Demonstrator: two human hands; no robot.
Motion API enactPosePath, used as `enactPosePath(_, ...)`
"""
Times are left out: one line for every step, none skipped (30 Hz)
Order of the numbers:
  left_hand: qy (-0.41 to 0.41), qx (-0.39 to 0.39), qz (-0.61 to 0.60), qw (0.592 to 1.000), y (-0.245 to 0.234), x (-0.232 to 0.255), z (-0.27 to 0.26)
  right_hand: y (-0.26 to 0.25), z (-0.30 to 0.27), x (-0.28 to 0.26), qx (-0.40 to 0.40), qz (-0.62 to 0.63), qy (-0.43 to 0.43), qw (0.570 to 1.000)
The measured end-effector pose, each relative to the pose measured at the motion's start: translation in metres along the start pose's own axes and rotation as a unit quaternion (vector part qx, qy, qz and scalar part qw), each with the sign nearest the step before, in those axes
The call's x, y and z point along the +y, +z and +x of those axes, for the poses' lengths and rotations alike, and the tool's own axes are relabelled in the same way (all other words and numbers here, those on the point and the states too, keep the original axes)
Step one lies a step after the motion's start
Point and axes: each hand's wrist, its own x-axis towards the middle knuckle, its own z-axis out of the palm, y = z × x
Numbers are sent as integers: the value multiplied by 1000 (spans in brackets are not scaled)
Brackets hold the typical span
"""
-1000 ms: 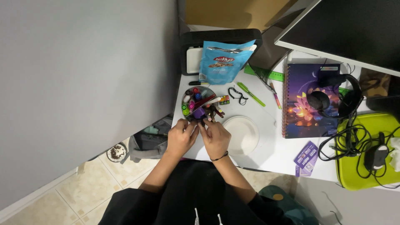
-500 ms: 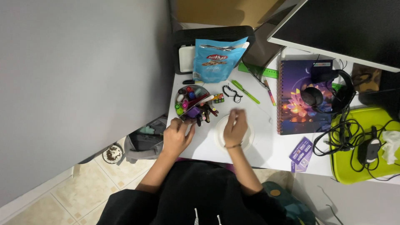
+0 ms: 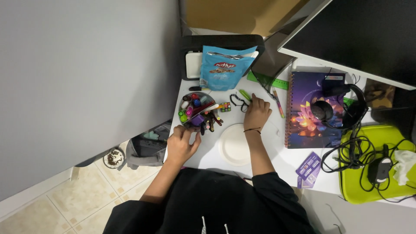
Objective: The person organizes items on a cluttered desk. They place a small object into a container, move a white paper plate, arrange pens and markers in a holder, and place a Rubik's cube into the holder. Finally, they wipe the plate and place it on a shelf.
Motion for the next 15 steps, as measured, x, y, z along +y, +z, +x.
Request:
enactPosePath(0, 1, 0, 1000, 1, 0, -1, 0, 0, 1, 0, 0, -1, 1000)
enactPosePath(-2, -1, -1, 1000, 2, -1, -2, 1, 1, 1, 6, 19, -3, 1000)
enactPosePath(-3, -2, -3, 1000, 3, -1, -2, 1, 2, 1, 12, 38, -5, 999)
enactPosePath(-3, -2, -3, 1000, 4, -2, -3, -6, 2, -3, 12, 38, -4, 999)
enactPosePath(-5, -4, -4, 1000, 4, -2, -3, -12, 1, -8, 19, 94, 11, 995)
enactPosePath(-8, -5, -5, 1000, 4, -3, -4, -19, 1, -13, 26, 149, 26, 988)
enactPosePath(-7, -5, -5, 1000, 5, -4, -4, -24, -4, -15, 27, 148, 26, 988)
enactPosePath(-4, -5, -2, 1000, 6, -4, -5, -30, -10, -18, 37, 183, 54, 981)
enactPosePath(-1, -4, 2, 1000, 7, -5, -6, -35, -16, -22, 47, 217, 82, 972)
enactPosePath(0, -4, 1, 1000, 7, -6, -6, -55, -16, -35, 47, 217, 83, 972)
enactPosePath(-2, -5, -2, 1000, 7, -6, -6, -76, -16, -48, 54, 303, 105, 946)
enactPosePath(-3, -5, -5, 1000, 7, -6, -6, -96, -16, -62, 61, 387, 127, 911)
enactPosePath(-2, -6, -6, 1000, 6, -4, -5, -107, -19, -66, 61, 386, 127, 911)
enactPosePath(-4, -12, -7, 1000, 4, -3, -3, -118, -21, -73, 84, 420, 94, 899)
enactPosePath(-7, -18, -7, 1000, 2, -3, -1, -130, -23, -79, 107, 453, 60, 883)
